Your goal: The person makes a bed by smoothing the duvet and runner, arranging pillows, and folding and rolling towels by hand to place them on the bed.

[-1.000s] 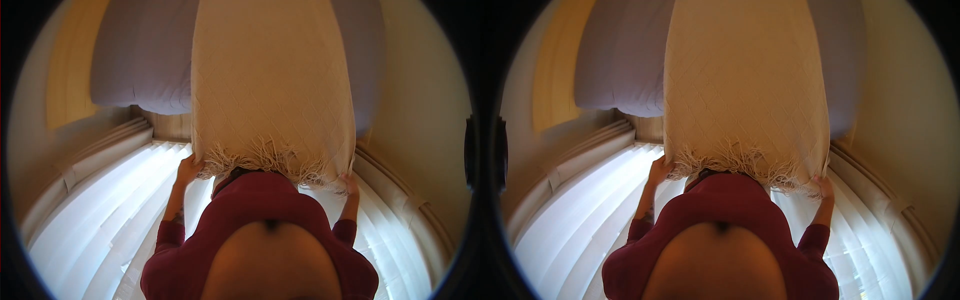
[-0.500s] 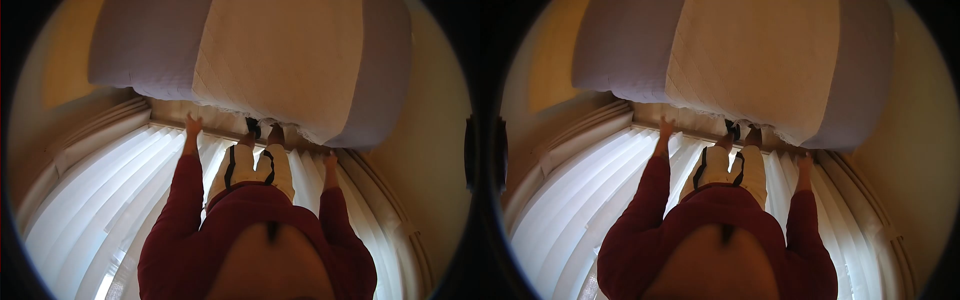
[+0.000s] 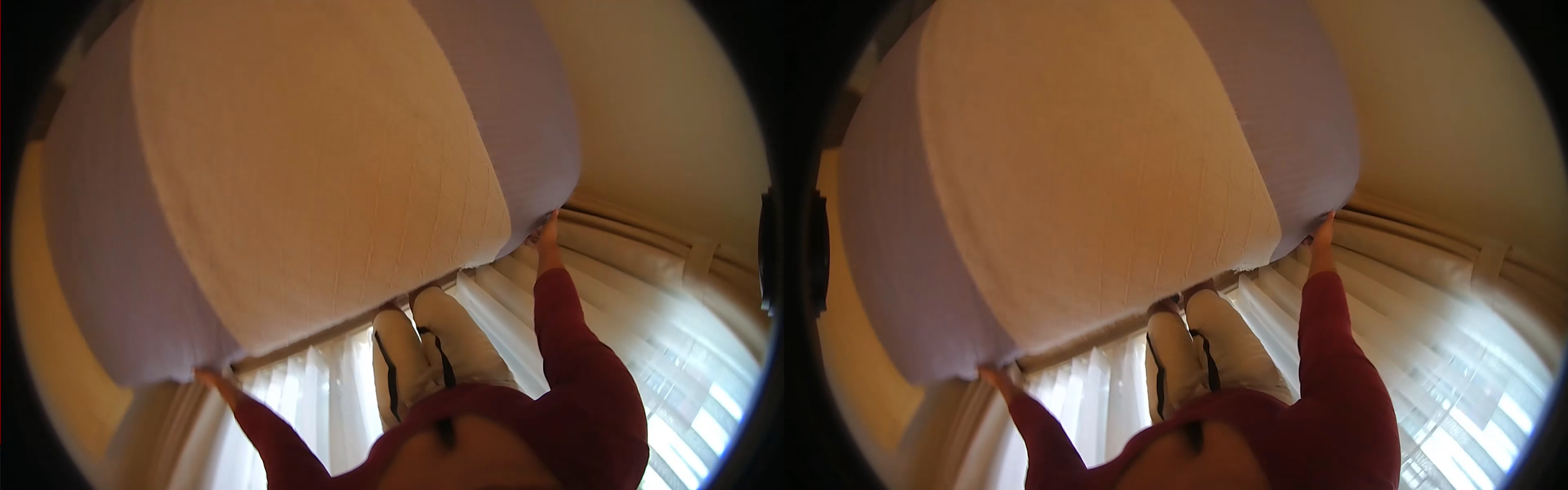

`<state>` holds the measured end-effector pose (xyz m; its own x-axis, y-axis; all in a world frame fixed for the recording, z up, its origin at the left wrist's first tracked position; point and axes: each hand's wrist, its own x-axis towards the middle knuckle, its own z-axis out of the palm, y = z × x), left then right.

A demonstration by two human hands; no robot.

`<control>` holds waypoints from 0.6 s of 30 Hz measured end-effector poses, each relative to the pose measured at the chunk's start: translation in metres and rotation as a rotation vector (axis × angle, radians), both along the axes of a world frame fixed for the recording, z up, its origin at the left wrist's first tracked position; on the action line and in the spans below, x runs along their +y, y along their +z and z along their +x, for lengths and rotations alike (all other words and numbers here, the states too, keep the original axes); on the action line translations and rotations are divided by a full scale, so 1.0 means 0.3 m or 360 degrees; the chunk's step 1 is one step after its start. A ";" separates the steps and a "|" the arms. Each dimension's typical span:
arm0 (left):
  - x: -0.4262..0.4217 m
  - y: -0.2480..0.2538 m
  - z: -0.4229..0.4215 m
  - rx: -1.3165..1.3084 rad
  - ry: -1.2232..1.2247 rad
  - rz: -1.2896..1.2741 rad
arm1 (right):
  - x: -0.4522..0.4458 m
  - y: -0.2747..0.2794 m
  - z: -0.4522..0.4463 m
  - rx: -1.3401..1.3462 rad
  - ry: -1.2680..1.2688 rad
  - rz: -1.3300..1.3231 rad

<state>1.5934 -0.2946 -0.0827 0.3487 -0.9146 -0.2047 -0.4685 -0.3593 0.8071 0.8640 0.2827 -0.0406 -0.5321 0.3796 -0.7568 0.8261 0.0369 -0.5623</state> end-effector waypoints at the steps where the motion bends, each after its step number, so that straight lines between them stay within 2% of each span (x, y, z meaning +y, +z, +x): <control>1: -0.015 0.011 0.007 -0.0077 0.0049 -0.0035 | 0.026 -0.046 -0.036 0.0032 -0.0064 0.0015; 3: -0.043 0.008 0.025 -0.0174 0.0130 -0.0076 | 0.078 -0.105 -0.103 0.0648 0.0175 0.0061; 9: -0.078 -0.056 0.078 -0.0400 0.0148 -0.0122 | 0.199 -0.258 -0.210 0.0931 -0.0012 0.0131; 15: -0.072 -0.079 0.117 -0.0532 0.0152 -0.0105 | 0.295 -0.264 -0.266 0.0780 0.0119 0.0683; 18: -0.061 -0.075 0.121 -0.0590 0.0152 -0.0110 | 0.350 -0.307 -0.312 0.0782 0.0081 0.0578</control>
